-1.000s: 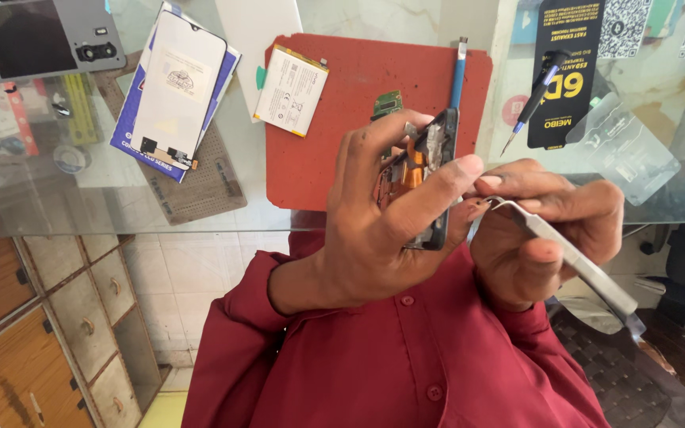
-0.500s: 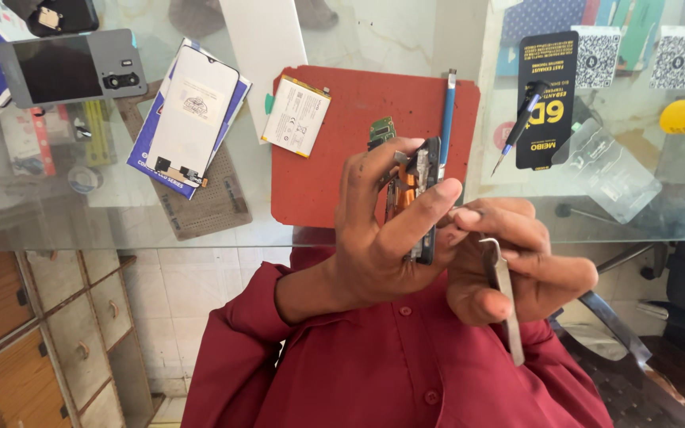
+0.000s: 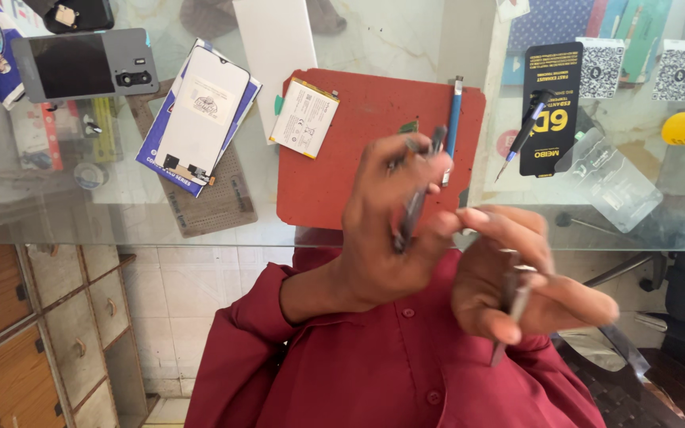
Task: The person uses tweezers and a spudger to carefully remove small internal components from the back of a disassembled smartphone. They work on the camera module area, lifting and extracting parts while holding the device steady.
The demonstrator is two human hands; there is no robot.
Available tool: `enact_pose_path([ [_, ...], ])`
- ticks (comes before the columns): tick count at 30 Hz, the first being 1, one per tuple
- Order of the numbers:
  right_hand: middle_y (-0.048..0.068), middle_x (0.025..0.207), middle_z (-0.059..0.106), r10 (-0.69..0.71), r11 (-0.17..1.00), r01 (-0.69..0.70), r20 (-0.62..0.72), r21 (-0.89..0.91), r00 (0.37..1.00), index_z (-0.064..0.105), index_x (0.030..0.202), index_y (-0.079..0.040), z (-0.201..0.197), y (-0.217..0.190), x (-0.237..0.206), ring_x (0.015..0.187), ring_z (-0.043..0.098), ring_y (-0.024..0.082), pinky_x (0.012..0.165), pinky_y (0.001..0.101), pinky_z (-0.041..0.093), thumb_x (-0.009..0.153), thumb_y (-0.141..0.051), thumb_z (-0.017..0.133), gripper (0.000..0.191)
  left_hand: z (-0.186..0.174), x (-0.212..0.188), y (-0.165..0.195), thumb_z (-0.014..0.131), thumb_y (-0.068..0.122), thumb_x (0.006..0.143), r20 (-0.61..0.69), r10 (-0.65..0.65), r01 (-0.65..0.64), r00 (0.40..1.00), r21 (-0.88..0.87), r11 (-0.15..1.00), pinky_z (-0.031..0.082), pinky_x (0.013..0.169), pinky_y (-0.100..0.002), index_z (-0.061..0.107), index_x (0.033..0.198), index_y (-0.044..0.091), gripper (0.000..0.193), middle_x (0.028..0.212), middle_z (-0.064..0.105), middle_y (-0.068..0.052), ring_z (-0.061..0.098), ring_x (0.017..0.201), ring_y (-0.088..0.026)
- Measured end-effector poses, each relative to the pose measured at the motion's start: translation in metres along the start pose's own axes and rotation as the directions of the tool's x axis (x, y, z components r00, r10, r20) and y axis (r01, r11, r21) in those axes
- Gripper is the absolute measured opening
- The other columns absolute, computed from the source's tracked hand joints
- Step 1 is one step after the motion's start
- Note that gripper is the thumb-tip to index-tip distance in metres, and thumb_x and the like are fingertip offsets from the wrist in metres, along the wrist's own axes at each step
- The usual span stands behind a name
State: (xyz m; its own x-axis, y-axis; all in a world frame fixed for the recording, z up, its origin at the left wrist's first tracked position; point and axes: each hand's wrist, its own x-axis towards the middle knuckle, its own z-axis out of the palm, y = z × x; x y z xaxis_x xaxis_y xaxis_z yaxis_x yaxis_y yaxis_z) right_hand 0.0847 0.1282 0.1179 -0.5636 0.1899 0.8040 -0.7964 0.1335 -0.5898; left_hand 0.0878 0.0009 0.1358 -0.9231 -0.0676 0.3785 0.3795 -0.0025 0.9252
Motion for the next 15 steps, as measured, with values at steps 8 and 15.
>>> enact_pose_path([
  [8, 0.020, 0.096, 0.059, 0.226, 0.949, -0.228, -0.036, -0.216, 0.974, 0.053, 0.106, 0.003, -0.012, -0.011, 0.015, 0.069, 0.063, 0.022, 0.054, 0.0267, 0.056, 0.101, -0.024, 0.070, 0.032, -0.021, 0.005, 0.015, 0.045, 0.058, 0.114, 0.308, -0.401, 0.500, 0.863, -0.639, 0.584, 0.059, 0.083, -0.030, 0.039, 0.152, 0.007, 0.064, 0.124, 0.056, -0.014, 0.060, 0.095, -0.014],
  [15, 0.019, 0.095, 0.064, 0.345, 0.936, -0.340, 0.044, -0.090, 0.938, 0.055, 0.109, 0.004, -0.019, -0.016, 0.014, 0.068, 0.067, 0.021, 0.055, 0.0251, 0.059, 0.097, 0.003, 0.075, 0.023, -0.023, 0.000, 0.032, 0.036, 0.062, 0.114, 0.429, -0.468, 0.625, 0.773, -0.645, 0.441, 0.056, 0.081, -0.029, 0.038, 0.151, 0.003, 0.069, 0.122, 0.055, -0.013, 0.060, 0.100, -0.015],
])
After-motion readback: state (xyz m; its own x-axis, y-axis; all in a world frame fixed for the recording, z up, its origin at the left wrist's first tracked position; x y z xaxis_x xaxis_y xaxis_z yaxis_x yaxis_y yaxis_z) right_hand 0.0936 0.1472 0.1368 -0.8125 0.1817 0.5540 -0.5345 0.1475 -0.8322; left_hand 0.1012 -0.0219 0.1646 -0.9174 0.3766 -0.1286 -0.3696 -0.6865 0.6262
